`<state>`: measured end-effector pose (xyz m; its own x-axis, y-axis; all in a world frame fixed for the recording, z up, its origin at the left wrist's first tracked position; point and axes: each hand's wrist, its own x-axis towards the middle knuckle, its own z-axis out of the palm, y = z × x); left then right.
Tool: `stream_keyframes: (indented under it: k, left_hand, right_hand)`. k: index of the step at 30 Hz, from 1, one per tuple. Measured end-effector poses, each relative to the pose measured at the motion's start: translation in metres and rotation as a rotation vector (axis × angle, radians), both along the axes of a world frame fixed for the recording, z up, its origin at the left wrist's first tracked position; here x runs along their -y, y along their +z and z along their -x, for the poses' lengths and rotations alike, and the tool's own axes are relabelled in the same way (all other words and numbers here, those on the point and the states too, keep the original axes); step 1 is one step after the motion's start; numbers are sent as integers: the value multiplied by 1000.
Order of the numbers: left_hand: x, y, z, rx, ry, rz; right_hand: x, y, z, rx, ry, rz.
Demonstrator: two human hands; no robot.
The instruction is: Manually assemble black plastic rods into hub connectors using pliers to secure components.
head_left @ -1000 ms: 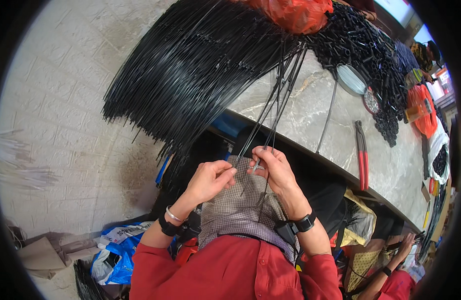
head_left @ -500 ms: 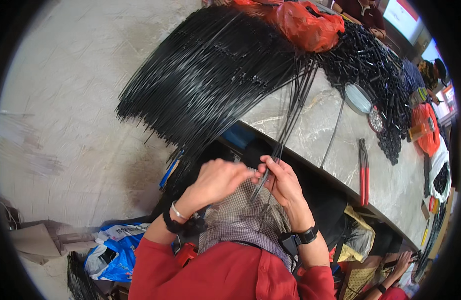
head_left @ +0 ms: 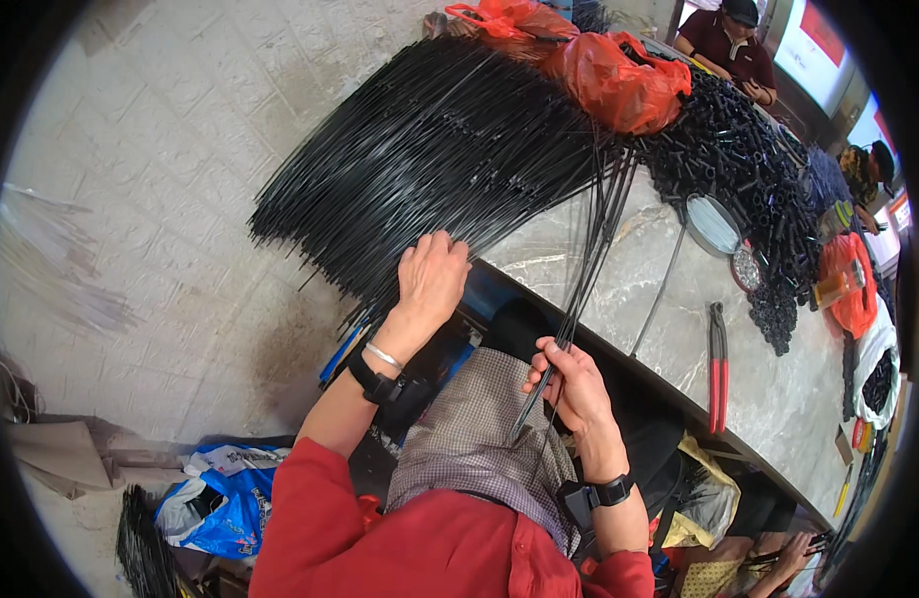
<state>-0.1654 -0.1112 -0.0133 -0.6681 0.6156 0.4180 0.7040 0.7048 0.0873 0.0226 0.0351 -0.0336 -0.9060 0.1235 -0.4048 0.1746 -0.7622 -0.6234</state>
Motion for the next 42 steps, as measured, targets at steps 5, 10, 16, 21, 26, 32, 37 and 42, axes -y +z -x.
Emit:
stream_keyframes:
  k: [5,10,16,21,26,32,37,42]
  left_hand:
    - [-3,5,1,36,-1,34]
    - [-3,0,4,-87,-20,192]
    - [-4,-7,-3,-229,-68,160]
    - [-10,-7,-4,-290,-26,163]
    - [-8,-8,-3,-255,-17,236]
    - [-14,-9,2,-244,-39,127]
    - [-18,-4,5,-295,-48,298]
    - [-15,7,13,-139,-76,275]
  right_hand:
    - [-3,1,-2,10,-1,-14]
    - [-3,2,-3,3,1,-5]
    - [-4,0,-4,-1,3,-12]
    - [-4,-3,-5,-2,-9,-8]
    - [-4,-2,-5,-13,-5,7]
    - [-2,-1,-5,-22,-16,11]
    - [-4,5,-5,-14,-3,-23]
    - [-8,2,-7,-44,16,-28]
